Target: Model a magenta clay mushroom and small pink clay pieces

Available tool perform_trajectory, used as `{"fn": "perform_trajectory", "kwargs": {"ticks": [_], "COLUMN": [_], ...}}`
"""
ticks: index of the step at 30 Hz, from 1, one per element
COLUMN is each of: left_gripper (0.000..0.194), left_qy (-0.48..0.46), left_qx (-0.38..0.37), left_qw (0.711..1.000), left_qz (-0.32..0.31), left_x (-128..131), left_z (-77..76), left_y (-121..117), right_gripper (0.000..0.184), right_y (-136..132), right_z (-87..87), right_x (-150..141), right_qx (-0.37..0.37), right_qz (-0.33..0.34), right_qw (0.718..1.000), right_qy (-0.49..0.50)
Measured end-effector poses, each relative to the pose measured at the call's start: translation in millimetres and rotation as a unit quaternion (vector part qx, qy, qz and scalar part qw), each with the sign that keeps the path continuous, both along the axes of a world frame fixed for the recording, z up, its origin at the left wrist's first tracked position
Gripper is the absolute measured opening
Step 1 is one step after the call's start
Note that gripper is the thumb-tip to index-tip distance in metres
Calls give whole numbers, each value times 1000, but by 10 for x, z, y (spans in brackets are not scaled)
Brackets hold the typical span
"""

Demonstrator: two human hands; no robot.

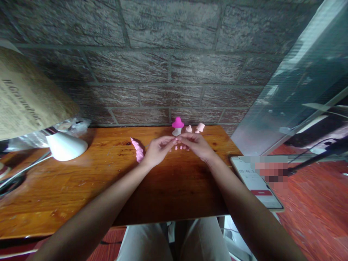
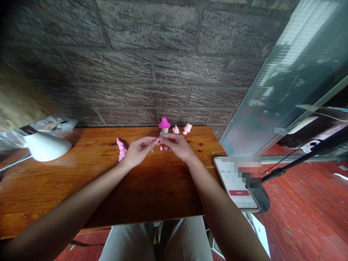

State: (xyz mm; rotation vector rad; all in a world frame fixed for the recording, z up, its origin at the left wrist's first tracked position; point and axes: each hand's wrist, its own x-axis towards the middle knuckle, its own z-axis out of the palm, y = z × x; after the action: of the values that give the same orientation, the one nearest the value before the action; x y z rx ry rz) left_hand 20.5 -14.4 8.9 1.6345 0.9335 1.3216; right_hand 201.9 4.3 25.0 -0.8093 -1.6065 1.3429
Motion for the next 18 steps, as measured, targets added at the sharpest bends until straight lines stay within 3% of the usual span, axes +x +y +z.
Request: {"fn": "perform_trajectory", "kwargs": {"ticks": [8,18], "left_gripper": [34,37], "left_qy": [1,-7], "left_qx": [3,-60], "left_qw": [1000,998], "left_qz": [-4,-13], "left_x": [-9,-32], "left_z": [9,-8], "left_y": [1,24], "right_gripper": [36,34], "right_y": [-7,-11], "right_z": [15,2], "right_x": [-5,-13], "right_qx": [-4,-4], "right_qz": [0,0], "right_qw": [1000,1000], "right_qy": [0,3]}}
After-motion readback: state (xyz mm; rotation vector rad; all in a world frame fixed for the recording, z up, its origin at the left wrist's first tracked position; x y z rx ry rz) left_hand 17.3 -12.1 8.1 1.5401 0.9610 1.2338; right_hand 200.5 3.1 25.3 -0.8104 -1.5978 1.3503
